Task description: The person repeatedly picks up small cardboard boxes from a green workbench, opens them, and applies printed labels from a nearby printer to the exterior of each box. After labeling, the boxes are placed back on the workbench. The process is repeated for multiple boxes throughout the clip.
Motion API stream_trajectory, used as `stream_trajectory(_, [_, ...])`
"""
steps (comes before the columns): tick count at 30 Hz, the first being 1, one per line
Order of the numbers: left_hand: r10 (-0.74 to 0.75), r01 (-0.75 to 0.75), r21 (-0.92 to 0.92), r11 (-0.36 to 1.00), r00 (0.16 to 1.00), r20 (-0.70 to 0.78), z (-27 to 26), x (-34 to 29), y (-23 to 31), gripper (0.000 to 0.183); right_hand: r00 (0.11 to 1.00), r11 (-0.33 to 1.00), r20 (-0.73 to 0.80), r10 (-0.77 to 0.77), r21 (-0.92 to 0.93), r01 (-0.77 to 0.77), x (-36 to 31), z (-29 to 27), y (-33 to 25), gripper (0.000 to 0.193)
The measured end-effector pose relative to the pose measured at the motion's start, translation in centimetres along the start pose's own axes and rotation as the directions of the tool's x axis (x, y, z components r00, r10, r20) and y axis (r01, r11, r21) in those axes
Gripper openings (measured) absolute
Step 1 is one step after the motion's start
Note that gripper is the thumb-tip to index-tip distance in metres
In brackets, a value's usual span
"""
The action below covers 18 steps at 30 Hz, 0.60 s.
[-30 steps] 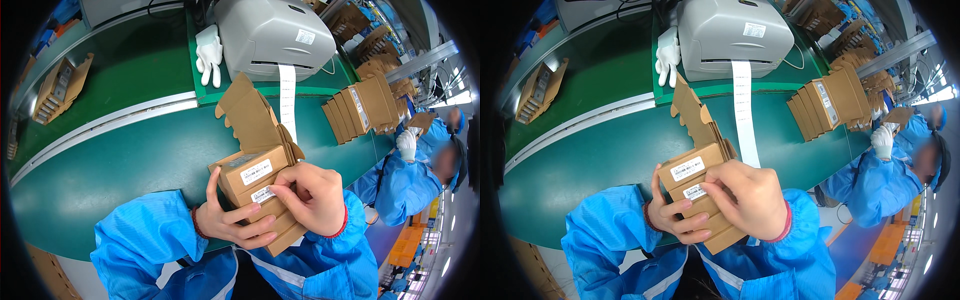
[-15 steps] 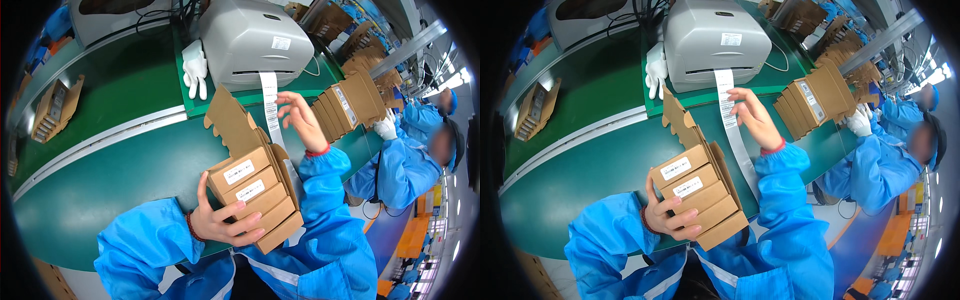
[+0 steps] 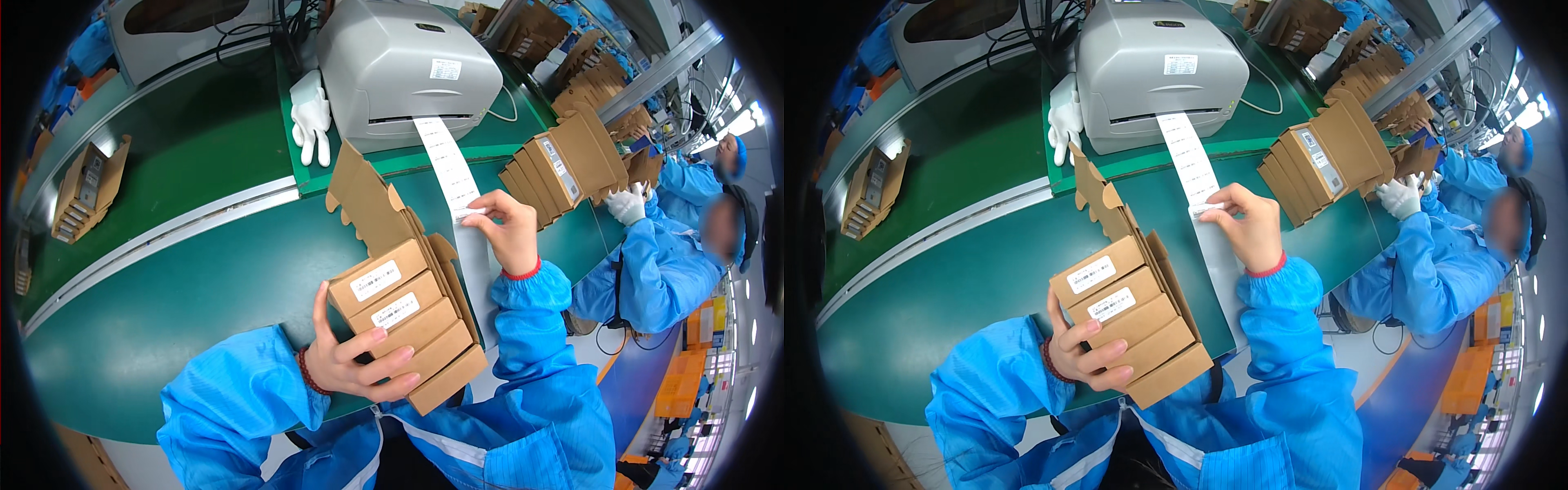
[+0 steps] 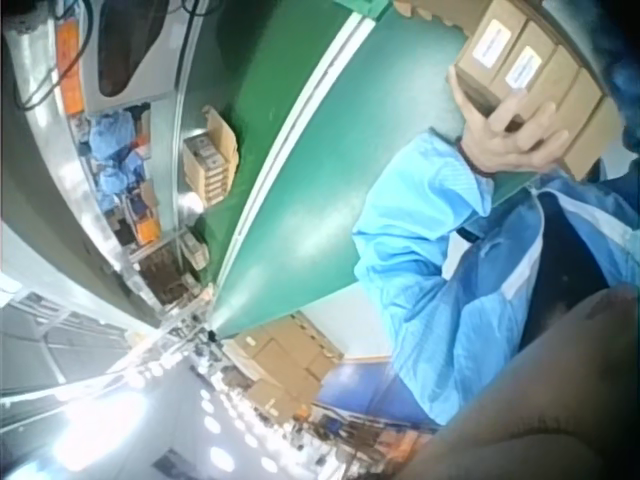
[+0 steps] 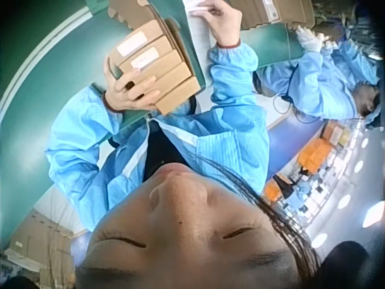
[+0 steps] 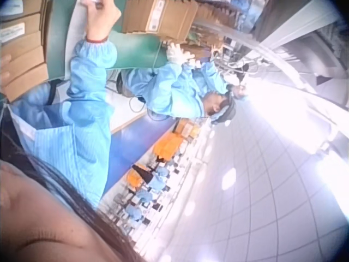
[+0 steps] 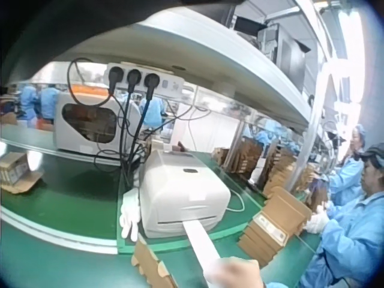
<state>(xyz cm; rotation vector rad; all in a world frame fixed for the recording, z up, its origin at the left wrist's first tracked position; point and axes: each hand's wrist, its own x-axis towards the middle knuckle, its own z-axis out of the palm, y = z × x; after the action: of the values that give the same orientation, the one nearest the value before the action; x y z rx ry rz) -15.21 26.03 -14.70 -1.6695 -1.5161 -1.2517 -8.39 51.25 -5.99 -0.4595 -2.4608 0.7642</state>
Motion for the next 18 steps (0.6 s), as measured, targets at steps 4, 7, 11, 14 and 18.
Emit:
stream_trajectory(4, [0.001, -0.001, -0.009, 1.000, 1.000, -0.009, -0.1, -0.1, -0.3, 0.031, 0.995, 0.997, -0.095, -0.032, -0.074, 0.025, -0.6, -0.7, -2.6, 0.015])
stream_trajectory(7, [-0.002, 0.001, -0.015, 1.000, 1.000, -0.012, -0.1, 0.2, -0.4, 0.031, 0.993, 0.951, -0.086, -0.087, -0.302, 0.057, -0.9, -1.8, -5.8, 0.017])
stream_trajectory(11, [-0.012, 0.012, -0.011, 1.000, 1.000, -0.006, -0.6, 0.4, -0.5, 0.033, 0.968, 0.885, -0.055, -0.244, -0.421, 0.199, -2.5, -2.8, -11.5, 0.020])
stream_trajectory(14, [-0.033, 0.031, -0.030, 0.999, 0.998, -0.053, -0.4, 0.2, -0.4, 0.034, 0.955, 0.969, 0.222, -0.195, -0.104, 0.222, -3.4, -3.3, -14.2, 0.016])
stream_trajectory(18, [-0.019, 0.012, -0.046, 0.999, 0.988, -0.156, 0.1, 0.4, -0.7, 0.033, 0.927, 0.999, 0.374, -0.039, 0.047, 0.023, -3.5, -1.9, -14.9, 0.012])
